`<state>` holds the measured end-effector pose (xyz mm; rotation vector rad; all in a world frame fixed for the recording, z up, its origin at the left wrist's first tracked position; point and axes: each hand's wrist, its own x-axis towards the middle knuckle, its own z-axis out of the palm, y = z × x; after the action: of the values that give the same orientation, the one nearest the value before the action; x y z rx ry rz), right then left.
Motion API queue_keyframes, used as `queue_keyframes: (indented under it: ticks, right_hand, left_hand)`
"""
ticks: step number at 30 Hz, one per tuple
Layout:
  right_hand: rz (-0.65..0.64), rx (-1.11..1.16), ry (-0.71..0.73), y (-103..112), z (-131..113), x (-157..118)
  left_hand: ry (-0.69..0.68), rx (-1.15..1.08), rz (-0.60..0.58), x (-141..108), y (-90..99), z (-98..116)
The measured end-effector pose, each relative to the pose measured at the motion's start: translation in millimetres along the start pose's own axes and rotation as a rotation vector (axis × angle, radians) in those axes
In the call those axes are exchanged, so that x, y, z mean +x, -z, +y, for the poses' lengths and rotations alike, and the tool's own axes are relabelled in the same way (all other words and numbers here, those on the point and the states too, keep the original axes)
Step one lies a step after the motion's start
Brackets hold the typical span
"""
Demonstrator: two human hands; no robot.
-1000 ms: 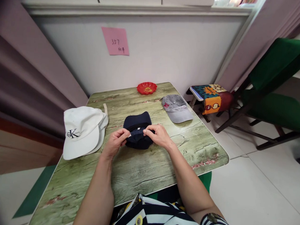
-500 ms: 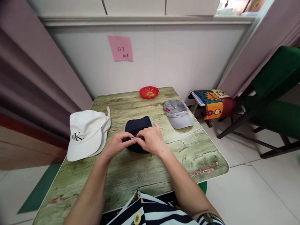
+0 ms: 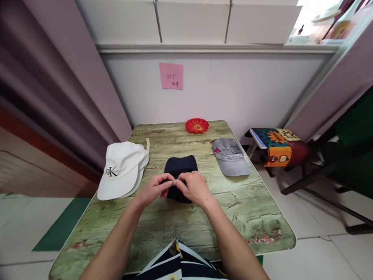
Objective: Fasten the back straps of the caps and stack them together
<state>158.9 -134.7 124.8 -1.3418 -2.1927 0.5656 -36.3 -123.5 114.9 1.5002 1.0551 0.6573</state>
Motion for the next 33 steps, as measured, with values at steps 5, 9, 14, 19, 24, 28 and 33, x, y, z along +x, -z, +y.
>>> queue_keyframes:
  ticks: [5, 9, 14, 19, 24, 28, 33]
  right_hand:
    - [-0.079, 0.023, 0.016, -1, 8, 2]
    - [-0.15, 0.103, 0.018, -2, 15, 9]
    - [-0.193, 0.272, 0.029, -6, 18, 19]
    - [-0.09, 0.498, -0.024, -8, 21, 32]
    - [0.024, 0.582, -0.04, -1, 21, 52]
    - [0.054, 0.411, -0.093, 6, 18, 57]
    - [-0.026, 0.518, -0.146, 19, 26, 53]
  left_hand:
    - [0.011, 0.089, -0.063, 2, -0.2, 6]
    - [0.071, 0.071, -0.116, 7, 6.1, 6]
    - [0.097, 0.066, -0.173, 11, 18.9, 5]
    - [0.037, -0.06, -0.078, 25, 20.4, 11]
    - [-0.06, -0.079, 0.022, 47, 27.4, 23]
    - [-0.009, -0.063, -0.001, 56, 43.0, 27]
    - [0.023, -0.073, -0.045, 50, 49.2, 30]
